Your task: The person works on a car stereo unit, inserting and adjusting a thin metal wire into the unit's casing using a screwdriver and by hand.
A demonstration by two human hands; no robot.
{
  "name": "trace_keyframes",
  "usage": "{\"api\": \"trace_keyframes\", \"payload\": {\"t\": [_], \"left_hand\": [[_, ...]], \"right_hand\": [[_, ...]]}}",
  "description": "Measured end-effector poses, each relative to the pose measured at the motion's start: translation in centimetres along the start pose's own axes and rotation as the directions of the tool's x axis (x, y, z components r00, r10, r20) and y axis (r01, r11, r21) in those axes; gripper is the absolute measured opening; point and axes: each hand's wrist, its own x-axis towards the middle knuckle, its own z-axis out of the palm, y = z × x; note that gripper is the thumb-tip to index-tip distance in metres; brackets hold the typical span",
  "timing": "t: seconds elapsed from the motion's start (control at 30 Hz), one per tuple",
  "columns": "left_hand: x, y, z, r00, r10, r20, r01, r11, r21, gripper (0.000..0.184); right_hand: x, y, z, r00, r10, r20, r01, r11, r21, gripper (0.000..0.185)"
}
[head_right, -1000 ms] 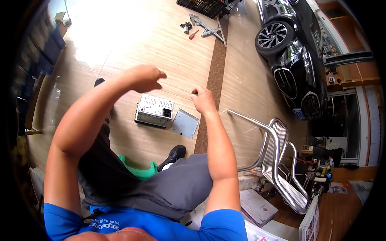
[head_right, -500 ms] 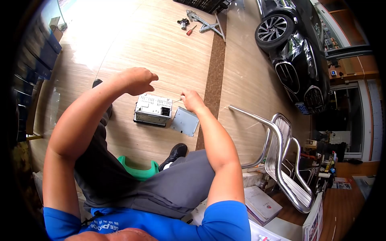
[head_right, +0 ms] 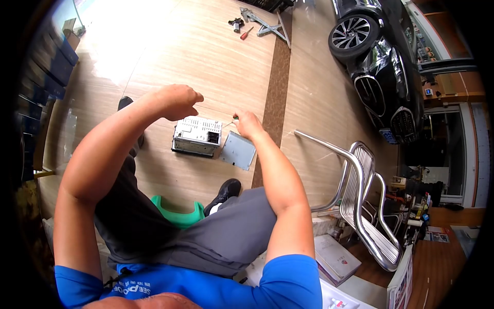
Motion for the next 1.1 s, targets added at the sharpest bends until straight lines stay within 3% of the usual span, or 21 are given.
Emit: {"api": "trace_keyframes", "payload": {"t": [0.23, 0.6, 1.1], "left_hand": [[-0.3, 0.3, -0.5, 1.000, 0.004, -0.008, -0.004, 1.000, 0.013, 0.032], [0.2, 0.5, -0.1, 1.000, -0.006, 0.001, 0.006, 1.000, 0.014, 0.034], [-0.3, 0.5, -0.4, 1.000, -0.008, -0.012, 0.008, 1.000, -0.019, 0.029]], "right_hand": [[-0.2, -0.2, -0.2, 0.998, 0.053, 0.037, -0.054, 0.998, 0.035, 0.021], [0.0, 0.7, 1.6, 0.989, -0.097, -0.112, 0.099, 0.995, 0.011, 0.020], [0.8, 0.4, 2.2, 0.998, -0.048, -0.047, 0.046, 0.998, -0.035, 0.020]]}}
